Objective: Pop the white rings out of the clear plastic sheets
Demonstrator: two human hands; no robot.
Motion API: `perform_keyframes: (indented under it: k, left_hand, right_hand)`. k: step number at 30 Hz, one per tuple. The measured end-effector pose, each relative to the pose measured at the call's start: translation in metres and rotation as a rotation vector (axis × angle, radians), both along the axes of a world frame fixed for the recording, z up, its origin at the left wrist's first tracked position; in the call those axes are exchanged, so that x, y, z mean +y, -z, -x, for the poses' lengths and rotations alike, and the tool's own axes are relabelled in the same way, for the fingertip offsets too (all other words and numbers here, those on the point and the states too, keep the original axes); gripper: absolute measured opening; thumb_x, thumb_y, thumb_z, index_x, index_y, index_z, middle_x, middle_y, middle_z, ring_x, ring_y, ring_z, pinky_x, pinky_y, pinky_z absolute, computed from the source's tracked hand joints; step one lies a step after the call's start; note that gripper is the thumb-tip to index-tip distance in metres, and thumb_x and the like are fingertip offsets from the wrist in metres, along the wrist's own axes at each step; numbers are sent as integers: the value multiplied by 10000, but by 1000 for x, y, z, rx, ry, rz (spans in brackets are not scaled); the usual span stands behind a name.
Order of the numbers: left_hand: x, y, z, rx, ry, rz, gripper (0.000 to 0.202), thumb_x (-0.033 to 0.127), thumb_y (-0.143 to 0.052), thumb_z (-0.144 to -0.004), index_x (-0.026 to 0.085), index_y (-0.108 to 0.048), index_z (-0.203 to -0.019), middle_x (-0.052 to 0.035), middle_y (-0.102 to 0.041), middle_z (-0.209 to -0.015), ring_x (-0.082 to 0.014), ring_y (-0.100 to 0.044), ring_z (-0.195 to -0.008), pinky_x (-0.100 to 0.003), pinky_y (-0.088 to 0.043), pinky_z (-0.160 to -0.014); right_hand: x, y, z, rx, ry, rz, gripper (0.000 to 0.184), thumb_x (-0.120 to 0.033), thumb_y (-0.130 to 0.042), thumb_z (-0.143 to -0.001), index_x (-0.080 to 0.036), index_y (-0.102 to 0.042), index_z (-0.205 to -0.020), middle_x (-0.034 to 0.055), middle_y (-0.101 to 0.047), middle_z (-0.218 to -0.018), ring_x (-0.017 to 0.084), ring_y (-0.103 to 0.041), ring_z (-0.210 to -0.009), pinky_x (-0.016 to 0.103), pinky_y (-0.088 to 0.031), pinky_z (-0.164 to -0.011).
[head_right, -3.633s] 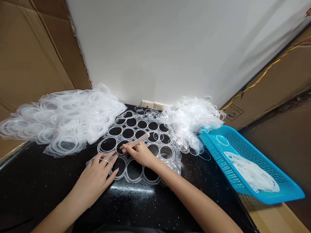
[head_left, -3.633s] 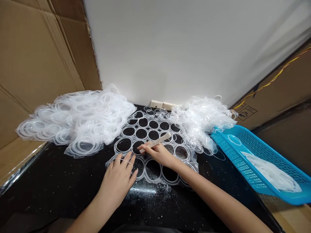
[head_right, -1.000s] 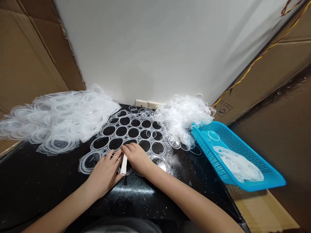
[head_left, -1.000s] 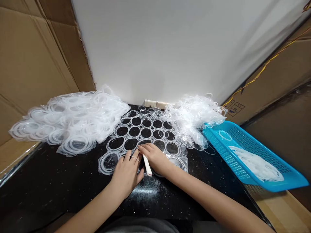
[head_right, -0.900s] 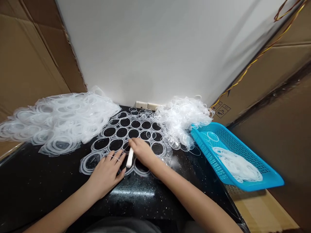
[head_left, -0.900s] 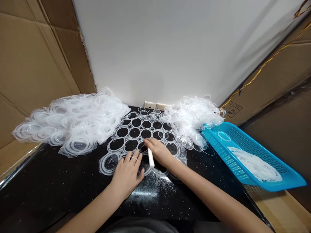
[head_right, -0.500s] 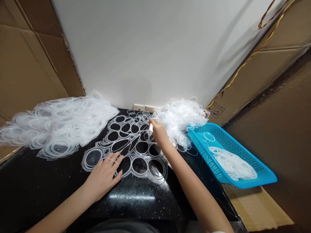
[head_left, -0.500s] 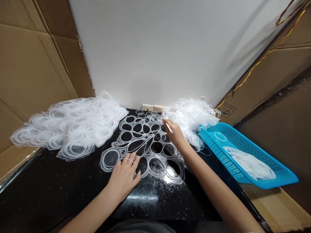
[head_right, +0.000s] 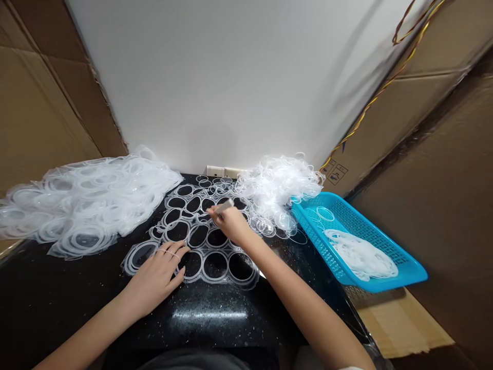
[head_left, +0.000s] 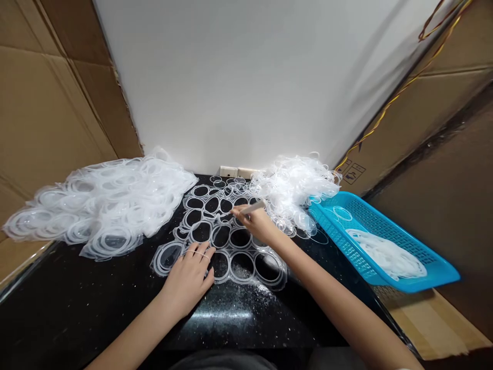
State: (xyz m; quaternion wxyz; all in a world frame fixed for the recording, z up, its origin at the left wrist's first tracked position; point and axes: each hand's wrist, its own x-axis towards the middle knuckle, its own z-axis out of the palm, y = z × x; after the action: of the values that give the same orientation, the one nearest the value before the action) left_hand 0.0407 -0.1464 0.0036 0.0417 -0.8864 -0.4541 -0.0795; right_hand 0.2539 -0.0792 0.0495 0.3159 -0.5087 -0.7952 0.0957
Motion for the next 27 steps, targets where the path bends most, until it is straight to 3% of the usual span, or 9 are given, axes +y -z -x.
perform_keyframes:
  k: [3, 6, 9, 12, 15, 27]
  left_hand:
    - [1, -7, -1, -98, -43, -58, 419, 253, -374, -848, 160, -433, -1252, -82, -539, -1221, -227, -481, -1114, -359, -455, -879]
    - [-1, -17, -10, -155, -126, -171, 433, 260, -349, -863, 182, -391, -1288, -91, -553, -1195, -234, -505, -1091, -339, -500, -793]
    - [-3, -23, -29, -107, -7, -173, 414, 231, -365, -850, 161, -453, -1249, -96, -554, -1208, -231, -498, -1111, -314, -500, -794]
    - [-3, -19, -47, 18, 97, -79, 399, 197, -381, -832, 127, -507, -1204, -112, -524, -1254, -243, -456, -1164, -336, -473, -852]
    - [-4, -11, -56, 107, 77, -15, 405, 225, -390, -837, 112, -503, -1209, -129, -520, -1254, -264, -452, -1166, -378, -438, -896]
    - [-6, 5, -53, 111, 66, 8, 413, 247, -364, -855, 112, -490, -1225, -124, -478, -1295, -259, -430, -1185, -391, -426, -903]
  right_hand:
    - [-18, 5, -3, 150, -14, 75, 313, -372, -409, -882, -185, -660, -906, 84, -610, -889, 170, -571, -795, 300, -470, -680]
    - [-31, 14, -15, 330, 82, 185, 355, -399, -401, -875, -158, -660, -906, 66, -622, -781, 164, -584, -720, 293, -471, -648]
    - [-39, 27, -18, 381, 27, 353, 321, -366, -431, -861, -146, -663, -890, 51, -645, -737, 160, -610, -706, 274, -479, -657]
    - [-44, 39, -11, 370, 1, 387, 286, -328, -441, -856, -154, -668, -868, 48, -663, -774, 155, -618, -718, 267, -483, -684]
    - [-46, 43, -5, 368, -5, 373, 271, -303, -440, -857, -161, -670, -843, 47, -672, -810, 152, -619, -720, 265, -484, -691]
    - [-49, 44, -4, 403, 2, 362, 278, -318, -437, -859, -163, -667, -840, 50, -669, -798, 158, -620, -724, 264, -490, -679]
